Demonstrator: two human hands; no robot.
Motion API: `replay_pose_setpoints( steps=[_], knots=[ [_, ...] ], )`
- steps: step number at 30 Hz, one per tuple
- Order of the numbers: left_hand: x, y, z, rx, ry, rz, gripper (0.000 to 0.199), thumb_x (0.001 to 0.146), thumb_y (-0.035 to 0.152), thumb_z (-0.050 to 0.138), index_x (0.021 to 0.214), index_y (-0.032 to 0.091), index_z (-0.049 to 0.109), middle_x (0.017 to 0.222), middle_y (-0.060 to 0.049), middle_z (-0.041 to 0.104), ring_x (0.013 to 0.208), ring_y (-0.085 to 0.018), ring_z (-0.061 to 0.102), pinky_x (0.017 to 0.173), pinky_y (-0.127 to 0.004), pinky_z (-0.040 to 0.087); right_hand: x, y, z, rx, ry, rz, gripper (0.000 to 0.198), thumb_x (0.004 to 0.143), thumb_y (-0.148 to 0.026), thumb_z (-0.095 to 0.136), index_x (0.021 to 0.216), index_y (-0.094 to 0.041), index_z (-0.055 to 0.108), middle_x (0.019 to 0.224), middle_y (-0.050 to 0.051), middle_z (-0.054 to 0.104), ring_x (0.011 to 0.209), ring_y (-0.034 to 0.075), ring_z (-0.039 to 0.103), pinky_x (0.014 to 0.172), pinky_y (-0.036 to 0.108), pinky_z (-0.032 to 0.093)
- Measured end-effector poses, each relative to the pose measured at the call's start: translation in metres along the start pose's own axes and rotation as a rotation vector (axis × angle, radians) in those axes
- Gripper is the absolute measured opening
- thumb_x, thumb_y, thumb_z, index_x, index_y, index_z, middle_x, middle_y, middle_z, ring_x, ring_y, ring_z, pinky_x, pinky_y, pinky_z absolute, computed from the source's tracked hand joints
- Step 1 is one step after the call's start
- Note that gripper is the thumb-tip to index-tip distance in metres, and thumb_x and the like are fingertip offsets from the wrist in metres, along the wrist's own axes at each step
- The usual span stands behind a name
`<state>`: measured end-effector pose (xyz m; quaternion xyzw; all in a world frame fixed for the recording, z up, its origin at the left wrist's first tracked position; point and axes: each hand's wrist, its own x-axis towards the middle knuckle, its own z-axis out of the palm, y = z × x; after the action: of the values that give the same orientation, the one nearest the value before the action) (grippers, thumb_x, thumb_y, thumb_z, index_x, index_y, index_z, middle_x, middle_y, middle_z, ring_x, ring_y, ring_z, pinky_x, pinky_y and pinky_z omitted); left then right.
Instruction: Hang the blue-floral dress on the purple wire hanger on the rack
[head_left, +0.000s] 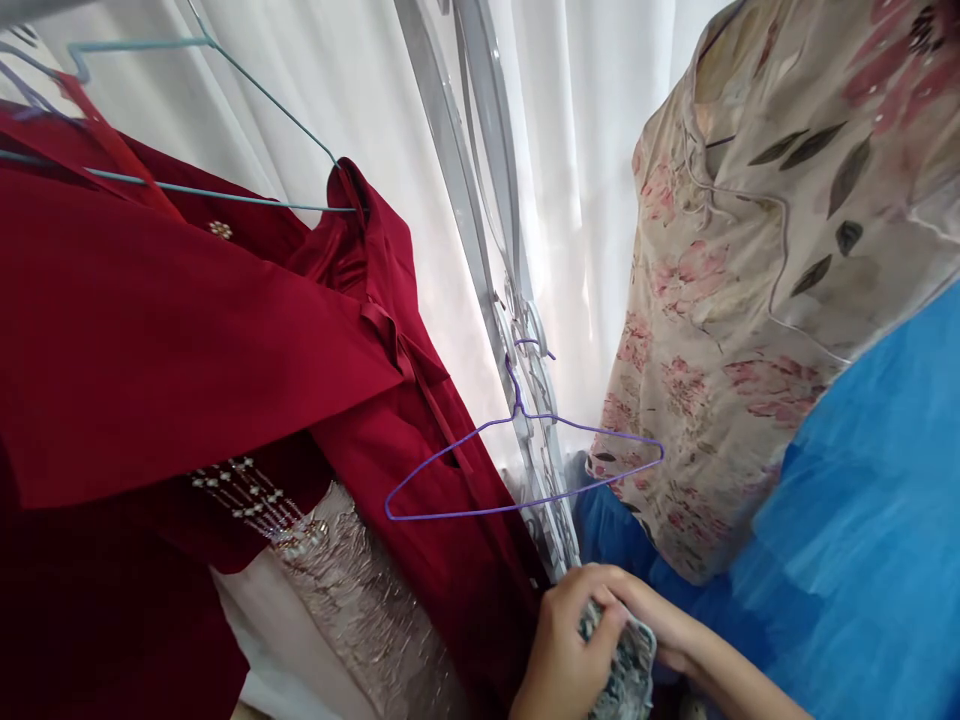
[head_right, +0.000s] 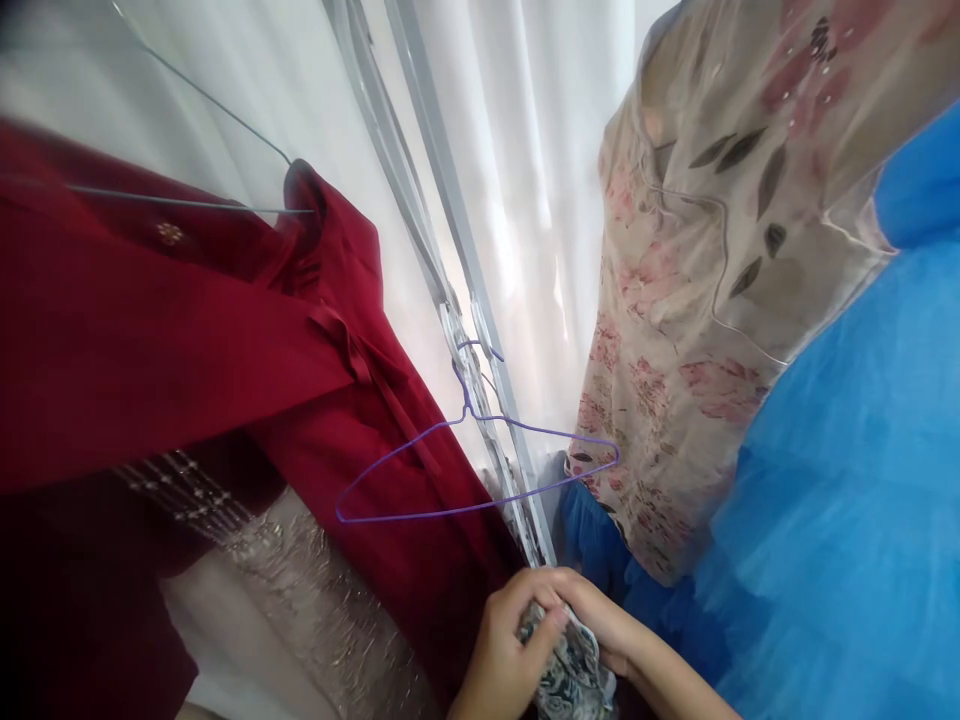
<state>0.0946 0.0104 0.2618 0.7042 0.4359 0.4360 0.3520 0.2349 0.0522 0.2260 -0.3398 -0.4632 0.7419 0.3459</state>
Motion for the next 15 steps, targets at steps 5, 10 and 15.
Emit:
replay_pose_setpoints(
  steps=[5,10,15],
  knots=[
    [-0.021,-0.028,-0.016,-0.154,-0.228,-0.137,0.049,0.088,0.048,0.064,0.129,0.021,0.059,0.125,-0.01,0.061,0.12,-0.027,0.055,0.107,-0.041,0.039,-0.029,-0.013,-0.014,-0.304,-0.48,0.14,0.039,0.074,-0.041,0.078,0.059,-0.013,0.056,0.054,-0.006,0.043,0.051,0.005,0.034,0.05,0.018,0.03],
    [-0.063,-0.064,0.001,-0.373,-0.398,-0.477,0.072,0.074,0.066,0.072,0.125,0.016,0.063,0.125,-0.013,0.065,0.121,-0.034,0.056,0.106,-0.046,0.039,-0.062,-0.081,-0.042,-0.656,-0.556,-0.011,0.032,0.075,-0.041,0.078,0.078,-0.011,0.067,0.066,-0.003,0.053,0.06,0.009,0.043,0.054,0.02,0.034],
    [-0.067,-0.055,-0.025,-0.117,-0.1,-0.502,0.064,0.073,0.073,0.066,0.099,0.015,0.073,0.101,-0.009,0.068,0.102,-0.03,0.057,0.095,-0.039,0.044,-0.085,-0.147,-0.097,-0.876,-0.114,-0.195,0.029,0.08,-0.038,0.074,0.072,-0.014,0.061,0.065,-0.003,0.048,0.06,0.01,0.04,0.053,0.023,0.029]
  ],
)
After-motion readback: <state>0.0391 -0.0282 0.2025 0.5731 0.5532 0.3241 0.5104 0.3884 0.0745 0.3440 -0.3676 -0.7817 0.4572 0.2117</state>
